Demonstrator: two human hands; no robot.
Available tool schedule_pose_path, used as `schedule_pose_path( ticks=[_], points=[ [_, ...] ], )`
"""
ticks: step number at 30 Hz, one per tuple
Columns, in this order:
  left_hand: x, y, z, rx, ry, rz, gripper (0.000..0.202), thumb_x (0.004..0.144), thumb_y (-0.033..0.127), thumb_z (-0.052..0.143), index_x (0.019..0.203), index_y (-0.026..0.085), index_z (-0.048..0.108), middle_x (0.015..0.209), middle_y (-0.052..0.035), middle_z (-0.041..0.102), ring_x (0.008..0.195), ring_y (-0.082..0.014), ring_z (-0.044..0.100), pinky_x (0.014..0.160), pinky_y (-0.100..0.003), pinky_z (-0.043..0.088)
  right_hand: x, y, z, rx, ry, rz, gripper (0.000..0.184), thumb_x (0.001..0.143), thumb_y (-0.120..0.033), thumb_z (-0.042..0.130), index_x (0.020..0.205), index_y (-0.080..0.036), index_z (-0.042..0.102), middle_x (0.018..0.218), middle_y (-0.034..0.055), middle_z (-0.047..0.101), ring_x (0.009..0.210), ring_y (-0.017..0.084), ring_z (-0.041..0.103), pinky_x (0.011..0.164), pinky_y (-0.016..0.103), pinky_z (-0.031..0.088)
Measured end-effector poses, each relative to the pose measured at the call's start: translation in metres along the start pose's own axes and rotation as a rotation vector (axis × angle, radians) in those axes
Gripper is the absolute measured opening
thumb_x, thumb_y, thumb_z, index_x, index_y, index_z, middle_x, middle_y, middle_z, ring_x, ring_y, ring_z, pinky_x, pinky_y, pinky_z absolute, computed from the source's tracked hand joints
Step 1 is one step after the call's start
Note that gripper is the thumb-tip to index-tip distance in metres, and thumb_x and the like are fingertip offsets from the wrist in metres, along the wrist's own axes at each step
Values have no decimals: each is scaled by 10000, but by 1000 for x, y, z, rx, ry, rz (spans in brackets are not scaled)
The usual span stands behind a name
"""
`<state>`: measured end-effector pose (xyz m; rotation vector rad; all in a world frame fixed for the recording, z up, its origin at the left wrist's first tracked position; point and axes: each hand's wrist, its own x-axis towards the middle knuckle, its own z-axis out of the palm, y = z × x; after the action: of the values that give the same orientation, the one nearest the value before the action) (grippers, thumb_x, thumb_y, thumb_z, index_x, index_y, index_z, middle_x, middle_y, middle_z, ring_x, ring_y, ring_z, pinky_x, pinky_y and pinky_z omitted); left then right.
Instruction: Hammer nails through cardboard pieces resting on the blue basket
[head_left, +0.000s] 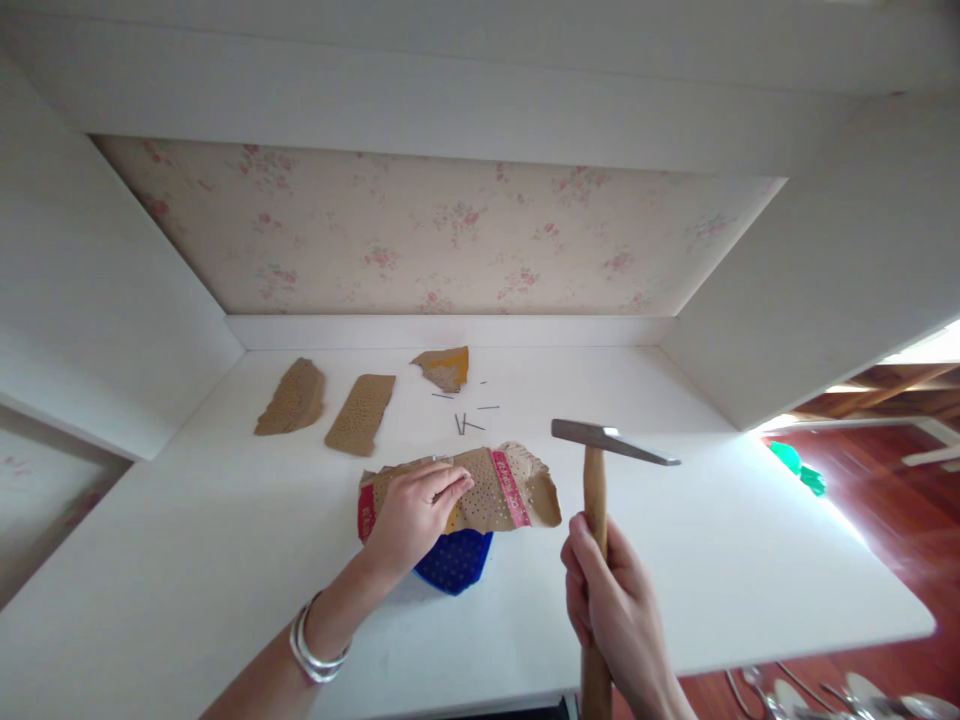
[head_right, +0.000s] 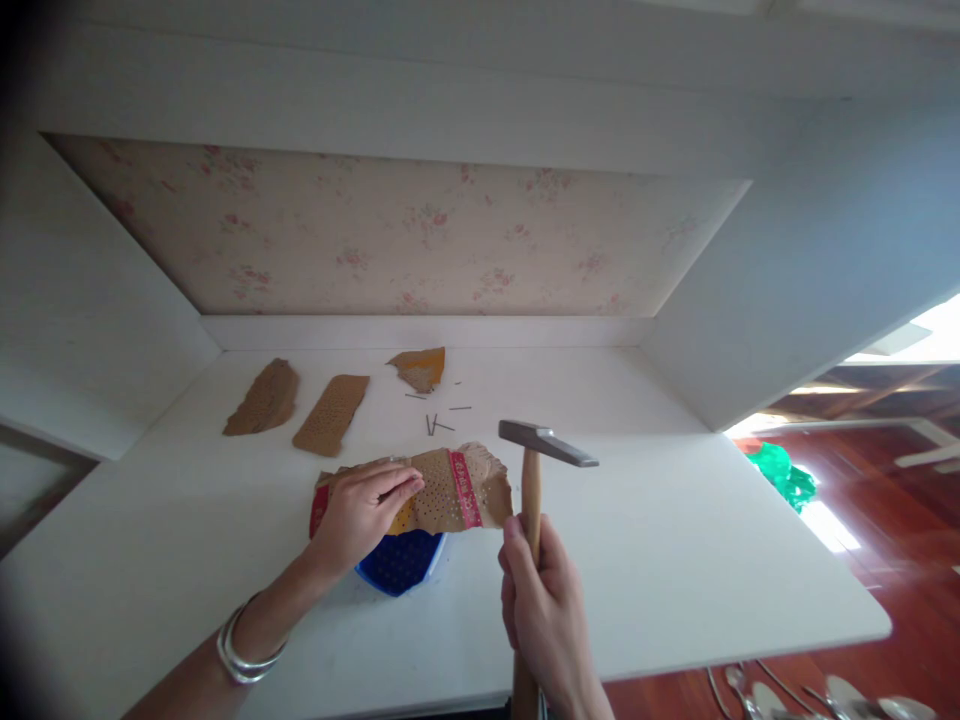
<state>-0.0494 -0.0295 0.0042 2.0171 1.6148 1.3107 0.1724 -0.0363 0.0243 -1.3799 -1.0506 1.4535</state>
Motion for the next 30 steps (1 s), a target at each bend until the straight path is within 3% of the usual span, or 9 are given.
schedule_pose_path(
  ticks=[4,9,17,26,30],
  points=[
    [0,2,-1,15,-16,3,164,943,249,556,916,198,710,858,-42,735,773,-155,681,745,-271,545,-14,7,8,-44,-189,90,511,789,-718,560,719,-235,409,506,-124,325,314,24,229,269,132,192],
    [-1,1,1,42,-37,-18,171,939,243,563,866,211,714,818,-22,734,747,-151,677,728,-273,542,-16,22,14,-235,-360,29,461,872,-630,517,690,-230,378,549,-99,309,416,53,268,350,159,221],
    [-3,-2,1,27,-34,-12,150,930,230,578,891,204,720,851,-27,739,776,-150,681,759,-269,548,-17,30,18,-348,-345,-124,419,908,-568,490,689,-228,379,530,-90,307,440,72,280,390,192,213],
    [-1,-2,1,28,-47,-5,177,936,218,561,927,217,737,846,-40,742,776,-164,691,757,-285,562,-16,21,20,-370,-416,-90,417,915,-565,484,693,-234,360,550,-89,308,452,79,303,407,198,242],
    [-2,-2,1,7,-24,-10,164,930,227,573,930,206,736,867,-48,746,792,-165,695,765,-280,565,-16,22,20,-319,-360,-107,395,909,-551,499,706,-232,386,524,-96,298,435,74,258,391,199,203]
  ],
)
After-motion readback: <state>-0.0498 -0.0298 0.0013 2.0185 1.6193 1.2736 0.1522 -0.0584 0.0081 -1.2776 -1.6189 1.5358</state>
